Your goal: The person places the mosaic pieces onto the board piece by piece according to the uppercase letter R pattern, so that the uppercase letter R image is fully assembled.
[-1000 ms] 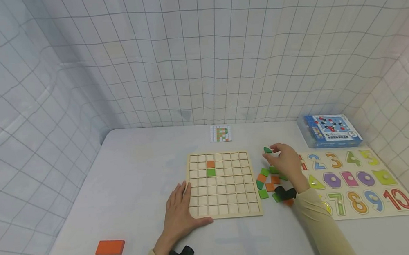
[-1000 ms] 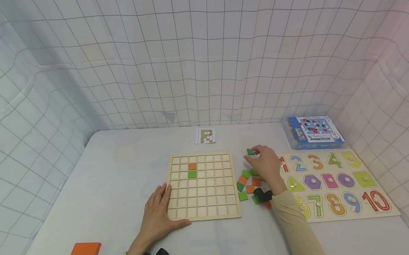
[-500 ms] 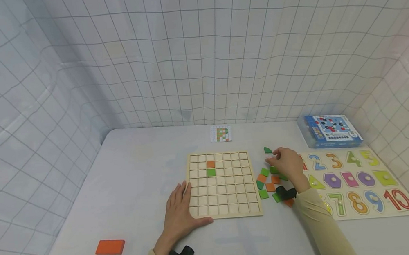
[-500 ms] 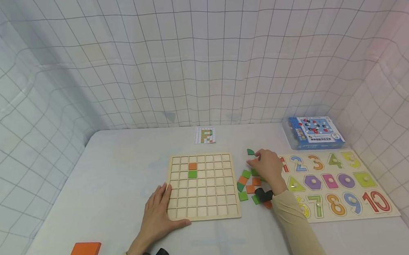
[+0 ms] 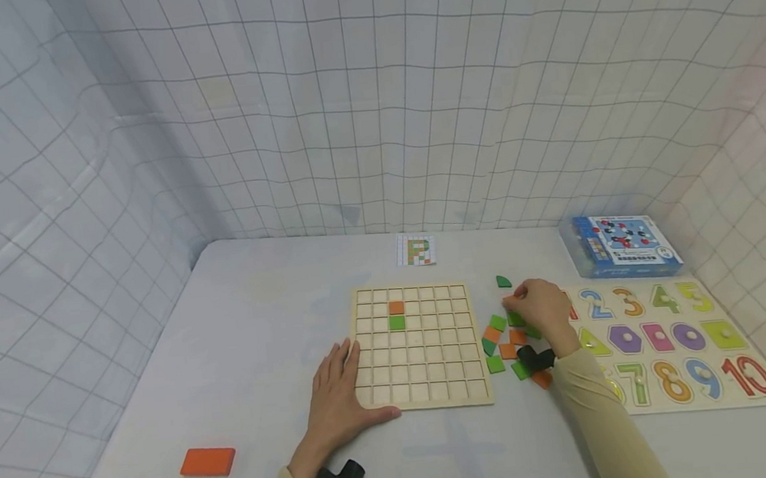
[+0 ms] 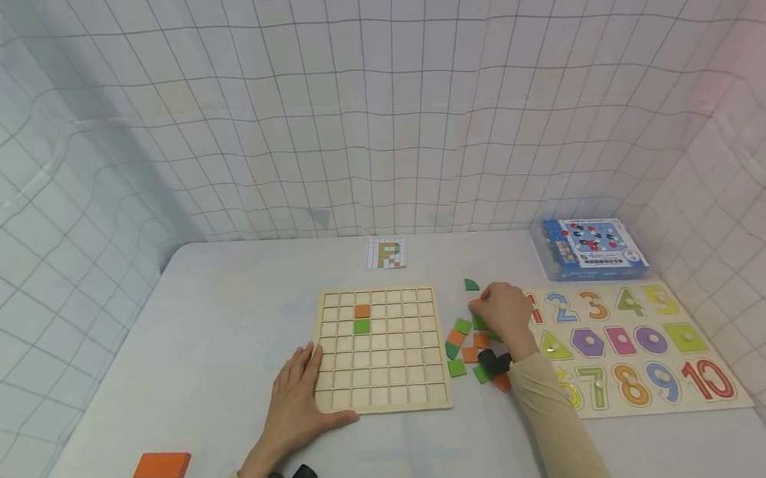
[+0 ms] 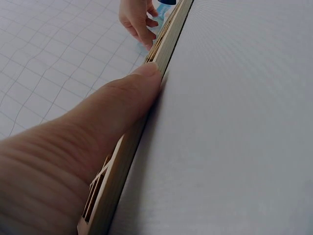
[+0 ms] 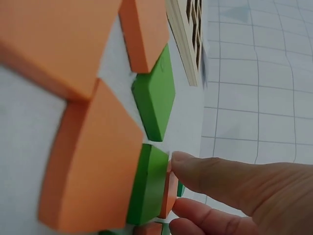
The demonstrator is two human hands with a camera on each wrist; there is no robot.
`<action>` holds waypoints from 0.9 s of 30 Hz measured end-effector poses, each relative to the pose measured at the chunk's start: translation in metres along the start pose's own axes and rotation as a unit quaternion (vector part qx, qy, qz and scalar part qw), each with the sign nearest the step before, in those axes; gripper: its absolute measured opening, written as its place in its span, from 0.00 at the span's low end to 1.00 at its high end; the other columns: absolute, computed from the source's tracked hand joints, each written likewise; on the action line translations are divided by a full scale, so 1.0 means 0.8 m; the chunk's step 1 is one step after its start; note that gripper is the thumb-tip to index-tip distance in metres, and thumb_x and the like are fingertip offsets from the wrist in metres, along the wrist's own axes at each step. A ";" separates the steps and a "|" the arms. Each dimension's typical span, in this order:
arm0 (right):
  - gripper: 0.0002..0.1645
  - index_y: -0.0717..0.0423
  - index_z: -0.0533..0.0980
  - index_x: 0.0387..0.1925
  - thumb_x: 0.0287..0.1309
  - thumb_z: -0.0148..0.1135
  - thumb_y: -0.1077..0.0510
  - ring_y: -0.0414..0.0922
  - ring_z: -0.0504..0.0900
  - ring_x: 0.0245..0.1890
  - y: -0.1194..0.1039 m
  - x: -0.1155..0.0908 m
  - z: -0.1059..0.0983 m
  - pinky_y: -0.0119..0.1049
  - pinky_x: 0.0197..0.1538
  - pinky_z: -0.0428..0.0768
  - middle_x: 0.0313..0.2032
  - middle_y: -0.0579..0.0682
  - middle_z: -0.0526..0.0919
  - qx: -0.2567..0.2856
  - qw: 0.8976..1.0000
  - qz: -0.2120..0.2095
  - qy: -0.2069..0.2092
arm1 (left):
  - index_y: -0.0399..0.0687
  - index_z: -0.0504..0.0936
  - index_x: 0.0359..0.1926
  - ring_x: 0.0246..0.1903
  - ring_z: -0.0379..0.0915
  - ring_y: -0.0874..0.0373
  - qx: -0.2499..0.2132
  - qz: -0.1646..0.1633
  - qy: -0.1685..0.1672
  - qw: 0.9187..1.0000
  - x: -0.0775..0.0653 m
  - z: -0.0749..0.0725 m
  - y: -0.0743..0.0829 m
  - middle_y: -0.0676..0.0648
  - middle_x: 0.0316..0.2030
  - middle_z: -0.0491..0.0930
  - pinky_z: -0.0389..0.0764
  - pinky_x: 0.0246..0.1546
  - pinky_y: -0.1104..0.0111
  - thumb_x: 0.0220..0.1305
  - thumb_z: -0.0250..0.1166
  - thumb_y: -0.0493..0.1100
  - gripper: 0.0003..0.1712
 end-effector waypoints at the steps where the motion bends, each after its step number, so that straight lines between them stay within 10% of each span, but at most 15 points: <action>1: 0.22 0.63 0.80 0.34 0.53 0.67 0.45 0.49 0.76 0.26 0.000 0.000 0.000 0.43 0.28 0.72 0.29 0.53 0.81 -0.001 1.000 0.004 -0.005 | 0.38 0.52 0.72 0.69 0.40 0.42 0.001 0.000 0.000 1.000 0.000 0.000 0.000 0.37 0.70 0.50 0.47 0.65 0.48 0.33 0.70 0.75 0.73; 11: 0.16 0.57 0.74 0.36 0.54 0.64 0.49 0.52 0.77 0.30 -0.006 0.004 -0.002 0.46 0.31 0.70 0.34 0.55 0.81 0.016 0.999 0.013 -0.037 | 0.38 0.52 0.72 0.69 0.40 0.42 -0.003 -0.002 0.001 1.000 0.000 0.000 0.002 0.37 0.70 0.50 0.47 0.64 0.47 0.33 0.71 0.74 0.72; 27: 0.11 0.55 0.76 0.39 0.59 0.63 0.53 0.45 0.73 0.19 -0.009 -0.005 0.008 0.36 0.17 0.66 0.32 0.54 0.82 0.079 0.994 -0.066 0.046 | 0.37 0.53 0.72 0.69 0.41 0.42 0.003 -0.001 0.005 1.000 -0.001 0.000 0.001 0.37 0.70 0.50 0.48 0.65 0.48 0.33 0.71 0.75 0.73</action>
Point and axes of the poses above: each hand's wrist, its own x-axis towards the middle knuckle, its own z-axis out of the palm, y = z × x, the point moved 4 cm from there along x, towards the middle knuckle
